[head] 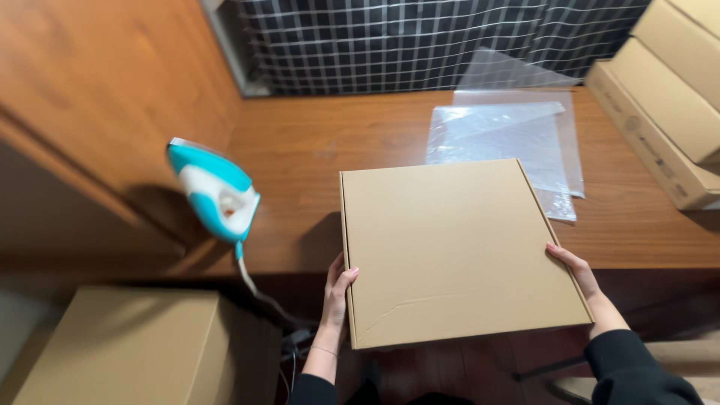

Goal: The person folds a pair of light blue jeans on a wooden table, places them into a clear plastic bag, and then puts the bagged jeans into a cardboard box. They then retrieve a black t-shirt from a clothing rack, iron it on the table, and fold it.

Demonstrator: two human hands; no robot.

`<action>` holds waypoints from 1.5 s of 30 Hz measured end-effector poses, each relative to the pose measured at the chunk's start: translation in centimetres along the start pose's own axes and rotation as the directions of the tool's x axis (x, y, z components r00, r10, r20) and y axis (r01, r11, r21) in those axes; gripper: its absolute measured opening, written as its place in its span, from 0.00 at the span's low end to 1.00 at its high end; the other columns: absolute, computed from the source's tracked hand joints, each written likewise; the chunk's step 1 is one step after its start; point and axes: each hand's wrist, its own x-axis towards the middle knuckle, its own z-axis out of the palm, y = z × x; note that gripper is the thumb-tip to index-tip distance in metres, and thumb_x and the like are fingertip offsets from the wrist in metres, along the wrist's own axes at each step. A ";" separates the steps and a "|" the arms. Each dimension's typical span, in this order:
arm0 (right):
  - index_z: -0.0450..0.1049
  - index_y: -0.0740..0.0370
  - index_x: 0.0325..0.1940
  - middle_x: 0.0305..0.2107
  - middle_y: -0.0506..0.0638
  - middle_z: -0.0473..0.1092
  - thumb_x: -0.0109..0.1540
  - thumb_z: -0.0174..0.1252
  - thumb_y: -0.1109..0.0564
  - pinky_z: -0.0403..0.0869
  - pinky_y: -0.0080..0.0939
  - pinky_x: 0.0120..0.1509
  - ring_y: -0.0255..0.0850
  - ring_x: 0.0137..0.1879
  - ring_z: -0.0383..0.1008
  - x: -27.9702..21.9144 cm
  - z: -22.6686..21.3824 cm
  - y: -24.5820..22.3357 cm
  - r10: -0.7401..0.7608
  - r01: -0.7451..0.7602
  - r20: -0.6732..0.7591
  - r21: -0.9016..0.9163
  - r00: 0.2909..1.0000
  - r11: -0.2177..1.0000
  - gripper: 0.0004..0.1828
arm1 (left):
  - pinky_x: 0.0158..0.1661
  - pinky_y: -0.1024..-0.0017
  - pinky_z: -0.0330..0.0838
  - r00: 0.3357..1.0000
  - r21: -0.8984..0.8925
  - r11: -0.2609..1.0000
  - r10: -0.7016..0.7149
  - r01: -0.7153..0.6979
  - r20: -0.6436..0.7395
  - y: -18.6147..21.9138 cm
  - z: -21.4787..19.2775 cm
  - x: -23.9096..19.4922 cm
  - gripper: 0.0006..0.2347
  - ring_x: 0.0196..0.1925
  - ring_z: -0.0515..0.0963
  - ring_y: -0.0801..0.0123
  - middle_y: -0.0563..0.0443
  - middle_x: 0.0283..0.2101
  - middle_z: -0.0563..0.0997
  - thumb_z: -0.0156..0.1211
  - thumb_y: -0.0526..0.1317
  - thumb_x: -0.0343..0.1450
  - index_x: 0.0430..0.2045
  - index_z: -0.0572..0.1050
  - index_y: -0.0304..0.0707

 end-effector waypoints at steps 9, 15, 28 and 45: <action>0.78 0.57 0.58 0.41 0.56 0.79 0.64 0.60 0.35 0.77 0.52 0.45 0.54 0.40 0.79 -4.6 9.9 2.8 0.149 -0.112 0.187 -0.198 0.971 0.974 0.29 | 0.49 0.62 0.77 0.948 -0.113 0.965 0.204 -0.236 -0.243 -2.0 -11.0 -11.5 0.28 0.52 0.83 0.55 0.36 0.57 0.83 0.59 0.35 0.67 0.68 0.72 0.36; 0.76 0.60 0.43 0.28 0.57 0.74 0.61 0.64 0.42 0.73 0.51 0.34 0.53 0.29 0.74 -4.4 20.9 6.0 0.131 -0.013 0.235 -0.447 0.963 0.895 0.20 | 0.49 0.58 0.77 0.846 -0.139 0.911 0.294 -0.389 -0.444 -0.3 -19.2 -19.9 0.28 0.51 0.83 0.50 0.33 0.53 0.84 0.58 0.35 0.66 0.66 0.72 0.34; 0.69 0.60 0.68 0.46 0.65 0.76 0.60 0.54 0.54 0.75 0.58 0.44 0.59 0.42 0.77 -13.6 51.3 20.5 0.452 0.089 0.661 -0.616 0.599 0.782 0.30 | 0.51 0.55 0.70 0.538 -0.210 0.806 0.153 -0.553 -0.829 1.7 -35.3 -34.9 0.22 0.55 0.79 0.49 0.37 0.56 0.80 0.49 0.37 0.73 0.64 0.72 0.37; 0.78 0.68 0.56 0.43 0.63 0.78 0.64 0.55 0.38 0.75 0.56 0.50 0.58 0.43 0.78 -5.7 70.7 28.2 0.758 -0.051 0.307 -0.911 0.575 0.408 0.32 | 0.47 0.57 0.73 0.462 -0.268 0.718 0.083 -0.642 -0.883 6.9 -42.0 -30.3 0.21 0.50 0.81 0.50 0.39 0.51 0.82 0.52 0.38 0.69 0.59 0.75 0.36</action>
